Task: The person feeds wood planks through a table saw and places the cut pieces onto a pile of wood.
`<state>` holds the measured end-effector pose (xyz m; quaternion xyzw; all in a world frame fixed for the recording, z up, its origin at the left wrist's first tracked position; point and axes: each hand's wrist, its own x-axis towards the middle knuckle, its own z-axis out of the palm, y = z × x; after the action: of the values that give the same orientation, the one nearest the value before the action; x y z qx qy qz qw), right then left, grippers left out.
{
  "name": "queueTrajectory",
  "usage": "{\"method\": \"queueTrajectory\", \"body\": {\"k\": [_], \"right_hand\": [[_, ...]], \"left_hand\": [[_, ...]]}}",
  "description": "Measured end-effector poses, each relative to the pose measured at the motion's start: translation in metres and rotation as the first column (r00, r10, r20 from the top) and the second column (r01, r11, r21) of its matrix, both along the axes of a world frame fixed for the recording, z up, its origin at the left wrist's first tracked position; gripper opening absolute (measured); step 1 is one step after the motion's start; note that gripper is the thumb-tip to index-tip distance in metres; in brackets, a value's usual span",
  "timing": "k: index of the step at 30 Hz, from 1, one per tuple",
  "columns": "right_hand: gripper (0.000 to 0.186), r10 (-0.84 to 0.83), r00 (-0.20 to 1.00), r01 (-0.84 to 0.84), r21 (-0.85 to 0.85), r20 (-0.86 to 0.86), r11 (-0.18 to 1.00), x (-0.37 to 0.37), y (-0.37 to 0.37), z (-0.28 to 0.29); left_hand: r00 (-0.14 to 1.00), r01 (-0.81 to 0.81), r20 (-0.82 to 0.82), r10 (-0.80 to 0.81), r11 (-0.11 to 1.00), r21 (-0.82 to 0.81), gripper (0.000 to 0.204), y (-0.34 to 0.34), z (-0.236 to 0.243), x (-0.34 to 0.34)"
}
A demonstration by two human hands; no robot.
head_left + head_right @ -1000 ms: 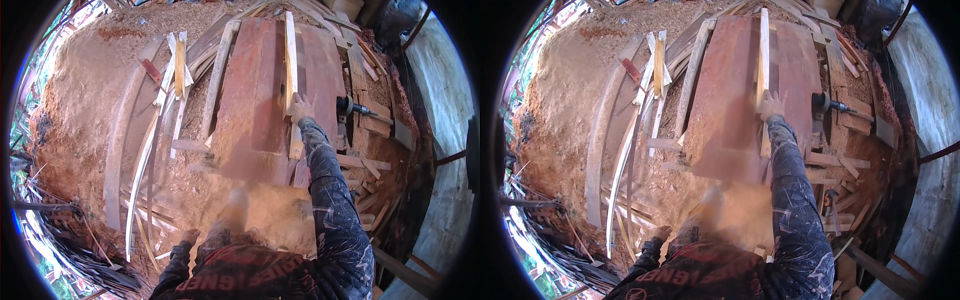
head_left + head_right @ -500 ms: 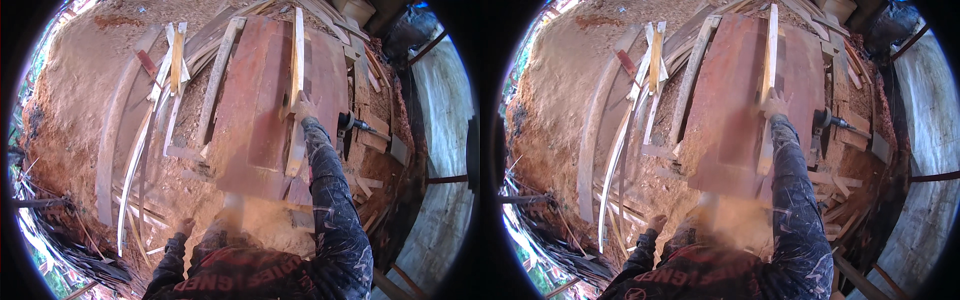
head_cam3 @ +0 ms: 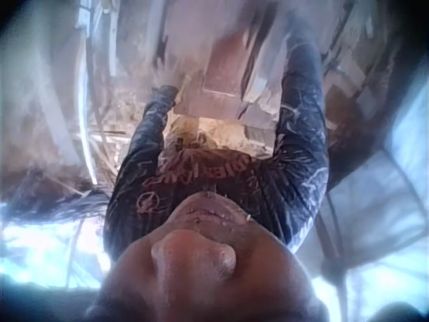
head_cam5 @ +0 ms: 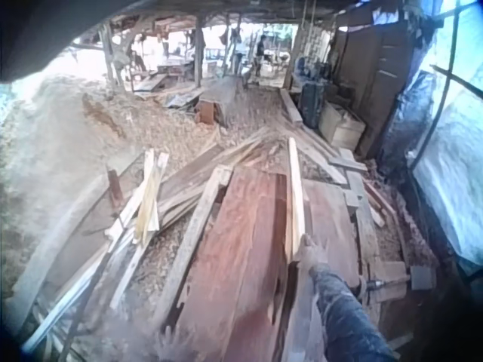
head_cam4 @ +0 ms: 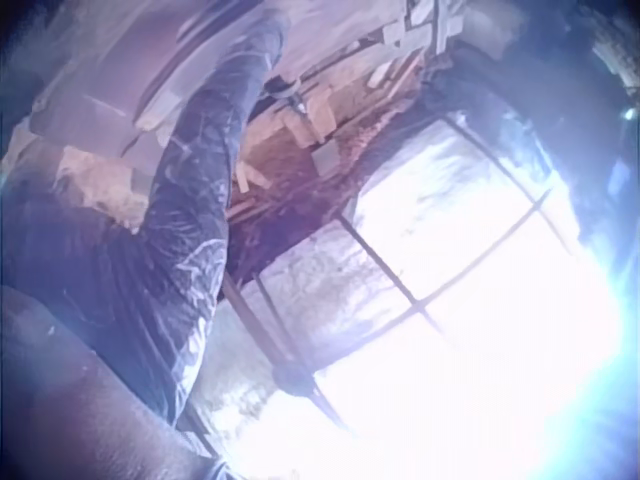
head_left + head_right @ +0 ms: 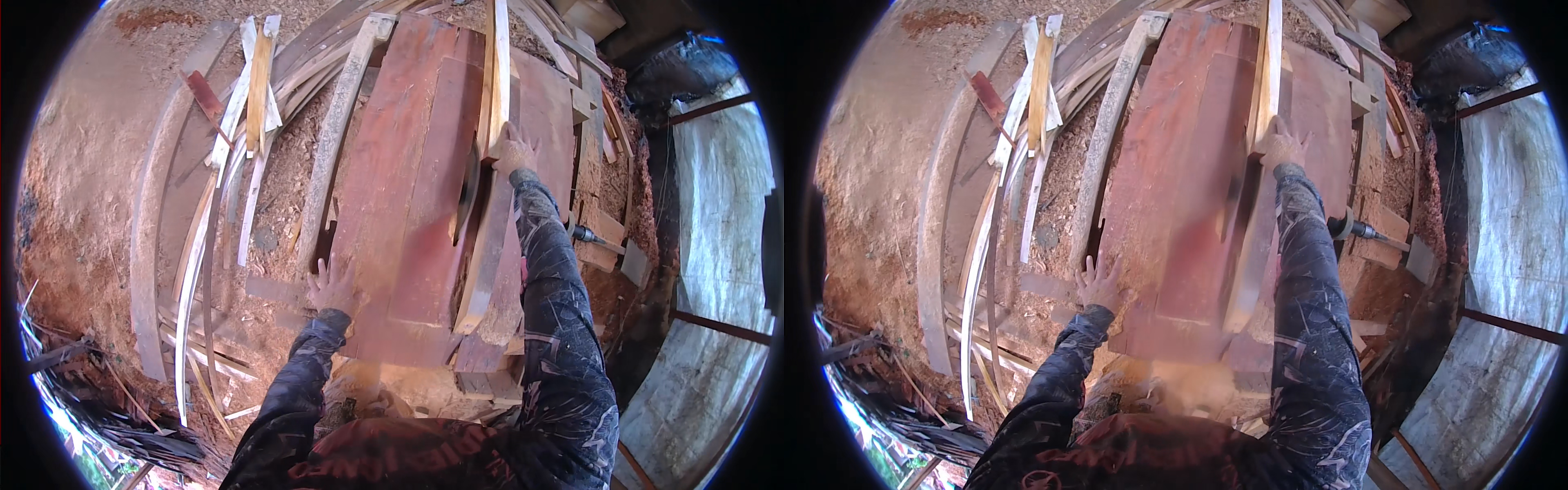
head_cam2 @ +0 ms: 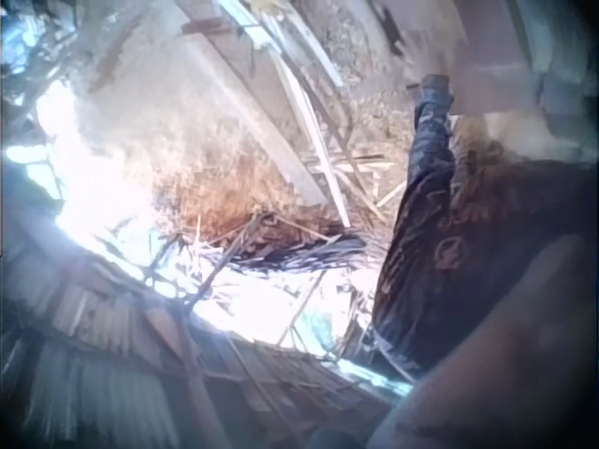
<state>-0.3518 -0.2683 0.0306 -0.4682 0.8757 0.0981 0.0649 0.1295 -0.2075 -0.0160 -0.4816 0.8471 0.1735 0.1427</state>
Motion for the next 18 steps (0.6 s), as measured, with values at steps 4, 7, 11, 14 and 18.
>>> {"method": "queueTrajectory", "body": {"k": [4,7,11,14,18], "right_hand": [[0.077,0.018,0.998,-0.015,0.048,-0.066,0.999,-0.041,-0.044,-0.004],[0.063,-0.13,0.991,0.13,0.092,-0.009,0.987,-0.07,-0.075,-0.012],[0.056,-0.115,0.984,0.112,0.029,0.135,0.993,-0.092,-0.105,-0.022],[0.061,-0.173,0.978,0.179,-0.038,0.115,0.983,-0.088,-0.107,-0.039],[0.064,-0.153,0.988,0.153,-0.016,0.005,0.988,-0.089,-0.118,-0.035]], "left_hand": [[0.99,0.007,0.143,-0.014,0.999,0.051,0.091,-0.004,-0.012,-0.013],[0.993,0.049,0.104,-0.049,0.999,0.001,0.089,-0.004,-0.018,-0.01],[0.997,0.042,0.06,-0.042,0.999,-0.002,0.089,-0.006,-0.022,-0.006],[0.999,0.033,0.031,-0.033,0.999,-0.02,0.089,-0.004,-0.027,-0.004],[0.999,0.022,-0.028,-0.023,0.999,-0.04,0.09,-0.001,-0.035,0.001]]}}
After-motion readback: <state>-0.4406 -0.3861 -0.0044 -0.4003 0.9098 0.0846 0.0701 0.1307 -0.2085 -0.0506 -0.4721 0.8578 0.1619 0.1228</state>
